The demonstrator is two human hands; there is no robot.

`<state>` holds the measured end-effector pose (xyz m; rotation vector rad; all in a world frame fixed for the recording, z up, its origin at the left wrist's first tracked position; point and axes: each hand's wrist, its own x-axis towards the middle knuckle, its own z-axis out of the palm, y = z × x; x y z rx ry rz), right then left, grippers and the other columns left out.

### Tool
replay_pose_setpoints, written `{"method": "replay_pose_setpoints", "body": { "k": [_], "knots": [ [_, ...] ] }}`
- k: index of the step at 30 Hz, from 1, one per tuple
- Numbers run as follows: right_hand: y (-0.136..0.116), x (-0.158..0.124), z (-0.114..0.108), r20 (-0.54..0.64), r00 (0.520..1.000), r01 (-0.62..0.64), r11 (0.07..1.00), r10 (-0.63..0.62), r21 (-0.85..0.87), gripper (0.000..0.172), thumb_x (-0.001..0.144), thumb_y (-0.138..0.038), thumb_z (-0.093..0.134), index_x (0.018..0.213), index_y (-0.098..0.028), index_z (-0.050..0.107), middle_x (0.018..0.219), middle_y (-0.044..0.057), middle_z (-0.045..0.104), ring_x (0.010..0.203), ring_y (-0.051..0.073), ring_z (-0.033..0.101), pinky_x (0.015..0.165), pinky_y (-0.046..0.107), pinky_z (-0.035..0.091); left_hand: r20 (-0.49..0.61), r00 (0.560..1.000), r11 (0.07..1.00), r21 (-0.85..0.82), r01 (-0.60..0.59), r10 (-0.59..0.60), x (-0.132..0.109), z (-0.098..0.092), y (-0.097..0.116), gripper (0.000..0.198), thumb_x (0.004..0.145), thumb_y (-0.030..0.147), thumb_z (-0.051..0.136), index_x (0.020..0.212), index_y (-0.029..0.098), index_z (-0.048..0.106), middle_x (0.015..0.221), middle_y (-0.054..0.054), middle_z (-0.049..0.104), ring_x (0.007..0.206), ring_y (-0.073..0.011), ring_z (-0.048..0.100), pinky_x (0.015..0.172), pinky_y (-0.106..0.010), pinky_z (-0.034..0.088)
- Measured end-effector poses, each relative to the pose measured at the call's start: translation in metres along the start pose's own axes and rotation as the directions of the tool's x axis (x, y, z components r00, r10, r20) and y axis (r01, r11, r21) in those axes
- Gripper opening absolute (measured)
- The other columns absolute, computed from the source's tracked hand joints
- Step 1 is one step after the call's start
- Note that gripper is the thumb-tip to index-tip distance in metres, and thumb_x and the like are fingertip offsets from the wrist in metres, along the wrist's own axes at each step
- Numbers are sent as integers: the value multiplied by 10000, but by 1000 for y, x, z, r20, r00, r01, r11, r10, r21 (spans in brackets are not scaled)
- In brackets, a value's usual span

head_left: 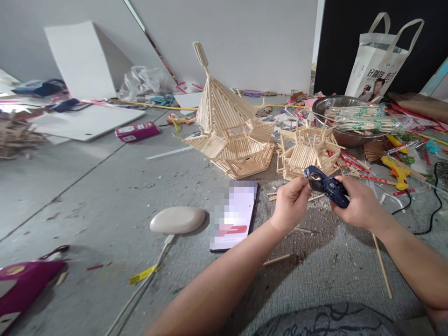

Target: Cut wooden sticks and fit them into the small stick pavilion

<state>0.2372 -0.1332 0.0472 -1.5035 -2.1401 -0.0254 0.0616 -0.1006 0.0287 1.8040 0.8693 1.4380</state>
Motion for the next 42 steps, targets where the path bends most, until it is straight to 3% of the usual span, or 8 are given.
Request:
{"method": "replay_pose_setpoints", "body": {
  "k": [42],
  "knots": [
    [0, -1, -1, 10, 999, -33, 996, 34, -84, 393, 684, -304, 518, 1054, -170, 522, 884, 103, 672, 785, 265, 640, 641, 369, 475, 23, 998, 997, -47, 57, -56, 2, 0, 4, 251, 842, 330, 489, 697, 153, 591, 557, 11, 547, 503, -72, 452, 489, -190, 396]
  ]
}}
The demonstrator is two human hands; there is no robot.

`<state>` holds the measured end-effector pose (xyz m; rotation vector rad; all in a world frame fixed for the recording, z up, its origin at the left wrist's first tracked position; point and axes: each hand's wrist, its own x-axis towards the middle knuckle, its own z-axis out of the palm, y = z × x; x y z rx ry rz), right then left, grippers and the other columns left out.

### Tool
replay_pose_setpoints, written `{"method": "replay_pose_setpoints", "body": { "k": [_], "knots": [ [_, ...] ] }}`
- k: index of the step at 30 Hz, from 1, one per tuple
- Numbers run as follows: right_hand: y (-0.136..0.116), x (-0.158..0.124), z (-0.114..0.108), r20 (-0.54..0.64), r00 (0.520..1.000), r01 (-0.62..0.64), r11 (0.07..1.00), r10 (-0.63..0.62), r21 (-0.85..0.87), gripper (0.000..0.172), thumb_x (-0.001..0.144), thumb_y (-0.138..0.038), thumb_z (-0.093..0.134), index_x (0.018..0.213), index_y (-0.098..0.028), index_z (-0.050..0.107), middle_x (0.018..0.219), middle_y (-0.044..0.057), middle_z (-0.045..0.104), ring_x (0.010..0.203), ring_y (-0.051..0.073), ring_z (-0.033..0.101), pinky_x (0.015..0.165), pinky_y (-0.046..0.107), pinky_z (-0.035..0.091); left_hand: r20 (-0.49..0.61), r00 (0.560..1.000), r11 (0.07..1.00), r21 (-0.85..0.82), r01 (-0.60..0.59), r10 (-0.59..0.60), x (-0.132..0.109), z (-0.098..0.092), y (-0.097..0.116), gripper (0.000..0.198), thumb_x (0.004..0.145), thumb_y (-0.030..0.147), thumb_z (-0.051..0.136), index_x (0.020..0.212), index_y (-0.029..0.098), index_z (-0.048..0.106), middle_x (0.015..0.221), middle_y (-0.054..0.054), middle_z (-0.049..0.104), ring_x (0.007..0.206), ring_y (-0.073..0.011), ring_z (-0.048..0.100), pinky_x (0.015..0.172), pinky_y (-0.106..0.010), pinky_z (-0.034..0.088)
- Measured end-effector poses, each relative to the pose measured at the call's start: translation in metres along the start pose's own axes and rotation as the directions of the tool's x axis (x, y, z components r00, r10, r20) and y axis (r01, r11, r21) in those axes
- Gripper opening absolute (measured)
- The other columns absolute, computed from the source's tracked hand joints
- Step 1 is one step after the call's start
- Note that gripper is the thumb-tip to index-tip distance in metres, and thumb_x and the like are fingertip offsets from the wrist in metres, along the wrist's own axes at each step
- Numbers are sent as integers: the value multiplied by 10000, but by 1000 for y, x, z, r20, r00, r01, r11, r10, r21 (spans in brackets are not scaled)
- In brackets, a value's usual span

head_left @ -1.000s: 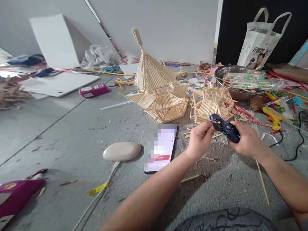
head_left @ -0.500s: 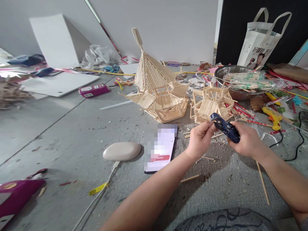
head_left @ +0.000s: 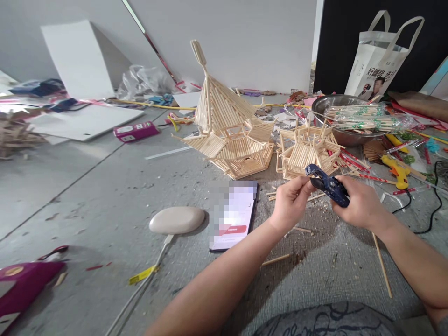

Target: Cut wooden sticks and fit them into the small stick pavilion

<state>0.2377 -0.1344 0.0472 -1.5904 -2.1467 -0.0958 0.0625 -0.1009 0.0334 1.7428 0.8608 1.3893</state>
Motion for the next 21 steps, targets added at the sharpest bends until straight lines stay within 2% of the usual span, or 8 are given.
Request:
{"method": "replay_pose_setpoints", "body": {
  "k": [14, 21],
  "knots": [
    [0, 0, 0, -13, 1000, 5, 1000, -6, -27, 368, 681, -286, 520, 1033, -178, 533, 882, 101, 661, 788, 263, 629, 623, 361, 467, -4, 1000, 999, 44, 6, -6, -1, 0, -1, 281, 841, 344, 483, 647, 156, 562, 539, 16, 510, 504, -76, 450, 473, -193, 375],
    [0, 0, 0, -15, 1000, 11, 999, -12, -46, 377, 679, -288, 521, 1038, -173, 535, 850, 99, 660, 765, 263, 628, 605, 357, 459, -19, 999, 996, 85, -37, 39, -1, 0, -2, 274, 845, 331, 480, 656, 156, 573, 527, 25, 493, 495, -74, 447, 470, -189, 369]
  ]
}}
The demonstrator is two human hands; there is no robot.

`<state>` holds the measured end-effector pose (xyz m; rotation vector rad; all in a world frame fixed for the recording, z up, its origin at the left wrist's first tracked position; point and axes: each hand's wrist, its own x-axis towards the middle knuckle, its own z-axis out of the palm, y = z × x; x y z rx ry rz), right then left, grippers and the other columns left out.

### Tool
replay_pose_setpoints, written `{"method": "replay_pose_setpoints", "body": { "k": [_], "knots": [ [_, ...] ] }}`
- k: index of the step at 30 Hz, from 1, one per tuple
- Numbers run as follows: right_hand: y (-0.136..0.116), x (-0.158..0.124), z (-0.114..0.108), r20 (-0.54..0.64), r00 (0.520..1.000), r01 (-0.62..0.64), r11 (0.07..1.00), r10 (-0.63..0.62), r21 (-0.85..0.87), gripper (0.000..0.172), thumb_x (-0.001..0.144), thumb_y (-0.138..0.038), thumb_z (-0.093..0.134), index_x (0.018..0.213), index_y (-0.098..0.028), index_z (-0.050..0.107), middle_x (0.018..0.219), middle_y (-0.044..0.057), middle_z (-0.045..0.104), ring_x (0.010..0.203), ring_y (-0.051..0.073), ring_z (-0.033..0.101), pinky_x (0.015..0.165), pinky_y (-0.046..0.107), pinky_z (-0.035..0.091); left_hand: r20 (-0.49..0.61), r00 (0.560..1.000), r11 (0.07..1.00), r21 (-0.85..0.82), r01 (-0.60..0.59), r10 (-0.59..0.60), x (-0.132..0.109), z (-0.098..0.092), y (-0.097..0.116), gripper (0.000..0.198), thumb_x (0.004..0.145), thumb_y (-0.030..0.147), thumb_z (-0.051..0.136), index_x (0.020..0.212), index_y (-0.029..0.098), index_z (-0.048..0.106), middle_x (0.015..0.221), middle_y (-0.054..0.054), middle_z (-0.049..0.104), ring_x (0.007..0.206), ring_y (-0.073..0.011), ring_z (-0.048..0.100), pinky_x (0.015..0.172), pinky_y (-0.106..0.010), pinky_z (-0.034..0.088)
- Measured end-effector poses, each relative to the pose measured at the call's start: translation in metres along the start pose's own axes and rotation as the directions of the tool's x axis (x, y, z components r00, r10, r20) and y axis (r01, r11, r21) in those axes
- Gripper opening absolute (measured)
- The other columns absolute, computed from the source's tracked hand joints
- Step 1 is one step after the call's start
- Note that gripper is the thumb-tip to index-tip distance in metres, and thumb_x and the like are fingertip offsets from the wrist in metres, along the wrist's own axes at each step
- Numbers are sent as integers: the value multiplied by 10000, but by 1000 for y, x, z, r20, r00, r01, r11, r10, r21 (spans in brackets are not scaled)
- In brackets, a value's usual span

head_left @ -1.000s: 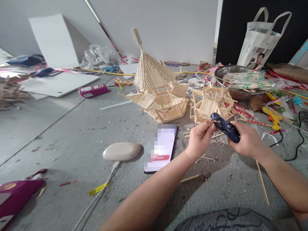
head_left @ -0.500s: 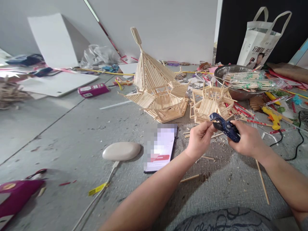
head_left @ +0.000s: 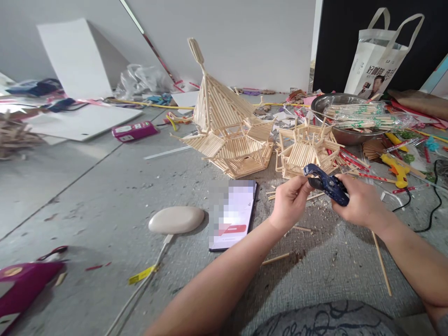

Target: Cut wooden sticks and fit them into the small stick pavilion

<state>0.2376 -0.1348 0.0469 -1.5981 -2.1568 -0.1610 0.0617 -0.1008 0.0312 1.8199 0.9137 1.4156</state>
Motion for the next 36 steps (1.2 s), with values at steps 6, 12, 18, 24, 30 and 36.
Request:
{"method": "replay_pose_setpoints", "body": {
  "k": [6, 12, 18, 24, 30, 36],
  "knots": [
    [-1, 1, -1, -5, 1000, -2, 1000, 2, 14, 394, 680, -313, 515, 1048, -171, 517, 866, 96, 665, 774, 260, 632, 617, 354, 460, 1, 1000, 1000, 5, -17, 17, 0, 0, 1, 259, 852, 332, 472, 709, 158, 599, 549, 15, 527, 505, -79, 462, 486, -197, 387],
    [0, 0, -1, 13, 1000, -9, 1000, 9, 14, 401, 686, -309, 521, 1062, -170, 530, 872, 106, 661, 781, 269, 630, 614, 366, 468, -7, 1000, 1000, 12, -7, 7, 0, 0, -1, 252, 845, 322, 481, 685, 158, 586, 537, 21, 505, 502, -78, 457, 478, -194, 380],
    [0, 0, 0, 5, 1000, -19, 999, 19, 27, 404, 681, -308, 526, 1061, -171, 538, 874, 111, 662, 764, 270, 628, 608, 372, 467, -3, 1000, 1000, 30, -8, 8, 0, -1, 1, 250, 844, 312, 478, 673, 160, 579, 527, 25, 496, 497, -77, 449, 472, -192, 375],
    [0, 0, 0, 14, 1000, -16, 999, 16, 41, 407, 679, -317, 517, 1057, -165, 531, 874, 106, 670, 767, 276, 638, 625, 376, 472, -7, 999, 999, 27, -33, 33, 1, -1, 2, 237, 845, 301, 482, 678, 164, 580, 529, 23, 510, 495, -78, 451, 480, -201, 384],
    [-1, 0, 0, 27, 999, -36, 996, 34, 79, 375, 678, -300, 517, 1030, -170, 534, 844, 100, 671, 758, 265, 637, 632, 374, 469, 2, 1000, 999, 30, -30, 30, 1, -1, 3, 247, 844, 286, 486, 647, 159, 562, 525, 28, 489, 494, -73, 444, 471, -195, 370],
    [-2, -1, 1, 77, 997, -41, 992, 32, 121, 314, 679, -290, 505, 972, -180, 534, 818, 84, 667, 730, 253, 634, 619, 354, 453, 11, 1000, 1000, 17, -22, 22, 0, -1, 1, 230, 844, 278, 491, 665, 156, 569, 540, 23, 508, 506, -75, 462, 483, -192, 383]
  ]
}}
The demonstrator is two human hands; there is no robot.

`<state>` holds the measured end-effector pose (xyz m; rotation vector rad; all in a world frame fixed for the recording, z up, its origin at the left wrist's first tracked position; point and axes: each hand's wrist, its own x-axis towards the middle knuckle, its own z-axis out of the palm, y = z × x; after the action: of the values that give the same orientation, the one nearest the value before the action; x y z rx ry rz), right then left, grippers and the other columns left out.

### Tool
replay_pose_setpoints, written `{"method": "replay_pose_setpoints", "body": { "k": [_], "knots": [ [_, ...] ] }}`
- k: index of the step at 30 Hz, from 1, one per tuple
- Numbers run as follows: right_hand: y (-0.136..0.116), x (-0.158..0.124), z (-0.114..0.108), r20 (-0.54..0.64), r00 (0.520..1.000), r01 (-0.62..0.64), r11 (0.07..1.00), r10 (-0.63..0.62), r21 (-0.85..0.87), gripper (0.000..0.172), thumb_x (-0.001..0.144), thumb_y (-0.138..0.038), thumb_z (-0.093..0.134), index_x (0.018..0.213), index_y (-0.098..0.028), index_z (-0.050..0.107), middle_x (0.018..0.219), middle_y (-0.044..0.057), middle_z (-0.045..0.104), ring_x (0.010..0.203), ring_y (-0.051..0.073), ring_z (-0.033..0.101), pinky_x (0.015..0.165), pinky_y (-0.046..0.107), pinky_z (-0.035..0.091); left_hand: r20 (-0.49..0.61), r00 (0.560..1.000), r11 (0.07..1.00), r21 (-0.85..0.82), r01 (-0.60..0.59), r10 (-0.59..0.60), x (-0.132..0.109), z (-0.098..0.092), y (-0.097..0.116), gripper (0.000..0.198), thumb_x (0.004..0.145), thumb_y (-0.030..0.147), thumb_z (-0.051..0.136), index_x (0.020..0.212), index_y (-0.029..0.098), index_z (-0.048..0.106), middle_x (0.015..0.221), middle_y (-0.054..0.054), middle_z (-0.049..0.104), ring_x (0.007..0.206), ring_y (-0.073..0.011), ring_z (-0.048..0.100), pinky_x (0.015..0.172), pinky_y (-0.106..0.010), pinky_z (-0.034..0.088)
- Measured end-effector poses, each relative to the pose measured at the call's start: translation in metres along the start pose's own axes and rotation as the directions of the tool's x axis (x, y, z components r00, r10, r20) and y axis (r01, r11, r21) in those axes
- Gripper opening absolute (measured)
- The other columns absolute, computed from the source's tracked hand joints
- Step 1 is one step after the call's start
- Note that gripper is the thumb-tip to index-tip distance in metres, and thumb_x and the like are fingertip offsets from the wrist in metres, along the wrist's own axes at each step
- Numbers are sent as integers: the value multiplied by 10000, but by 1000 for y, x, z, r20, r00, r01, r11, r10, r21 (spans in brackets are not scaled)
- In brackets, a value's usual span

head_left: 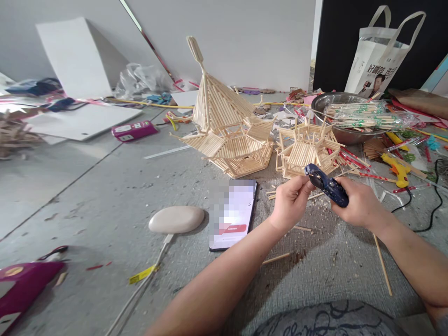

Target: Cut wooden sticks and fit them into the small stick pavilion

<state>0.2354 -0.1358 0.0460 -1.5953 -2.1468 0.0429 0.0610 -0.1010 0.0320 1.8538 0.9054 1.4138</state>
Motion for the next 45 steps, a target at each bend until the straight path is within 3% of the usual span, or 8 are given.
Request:
{"method": "replay_pose_setpoints", "body": {
  "k": [9, 18, 27, 30, 34, 36, 39, 45],
  "knots": [
    [-1, 1, 0, 43, 999, -18, 997, 15, 75, 168, 702, -296, 485, 832, -191, 505, 715, 59, 627, 636, 211, 598, 572, 313, 413, 27, 999, 1000, 6, 20, -20, 0, -1, 5, 245, 859, 271, 461, 665, 150, 547, 579, 10, 530, 529, -69, 464, 506, -188, 389],
    [4, 1, 12, 33, 998, -54, 990, 50, 130, 126, 724, -302, 503, 787, -194, 513, 663, 37, 603, 587, 172, 553, 563, 286, 374, 29, 994, 993, -59, 107, -105, 0, 2, -1, 251, 855, 332, 463, 692, 160, 548, 600, 7, 550, 537, -73, 483, 519, -193, 406],
    [-3, 4, 4, 102, 984, -160, 970, 143, 184, 102, 712, -294, 524, 748, -198, 533, 614, 6, 574, 546, 140, 502, 555, 281, 351, 34, 980, 976, -96, 198, -195, 2, 3, -2, 264, 847, 354, 468, 688, 162, 552, 601, 8, 561, 531, -72, 481, 512, -191, 401],
    [-1, 5, 5, 137, 977, -200, 923, 163, 328, 101, 706, -301, 536, 713, -202, 520, 574, -12, 548, 522, 130, 491, 534, 277, 358, 43, 976, 967, -130, 219, -215, 3, 2, -1, 267, 842, 351, 473, 666, 163, 545, 591, 11, 557, 521, -68, 476, 510, -189, 401],
    [14, 8, -6, 176, 943, -330, 749, 281, 575, 195, 763, -377, 484, 836, -198, 515, 616, -10, 568, 520, 142, 538, 506, 281, 396, 41, 957, 936, -203, 289, -287, 5, 1, 0, 287, 834, 349, 484, 623, 161, 532, 552, 22, 537, 483, -55, 456, 485, -174, 391],
    [21, 9, -17, 144, 958, -288, 826, 249, 485, 197, 758, -373, 496, 848, -201, 526, 668, 2, 587, 591, 157, 565, 553, 292, 415, 21, 954, 928, -223, 297, -300, 5, 1, -1, 275, 821, 351, 507, 626, 161, 539, 556, 24, 538, 481, -52, 455, 480, -172, 390],
    [25, 12, -30, 261, 963, -118, 978, 70, 174, 243, 695, -329, 563, 915, -226, 557, 836, 26, 636, 750, 197, 588, 646, 321, 426, -6, 952, 920, -259, 294, -306, 6, 2, -3, 228, 788, 356, 557, 665, 163, 564, 592, 21, 554, 486, -53, 470, 474, -176, 397],
    [27, 12, -19, 424, 903, 118, 990, -72, -82, 457, 702, -376, 561, 1118, -191, 518, 1021, 107, 617, 940, 268, 572, 793, 394, 429, -144, 930, 903, -328, 279, -339, 10, -1, -11, 197, 774, 353, 584, 696, 173, 569, 575, 35, 530, 440, -40, 451, 437, -174, 376]
  ]
}}
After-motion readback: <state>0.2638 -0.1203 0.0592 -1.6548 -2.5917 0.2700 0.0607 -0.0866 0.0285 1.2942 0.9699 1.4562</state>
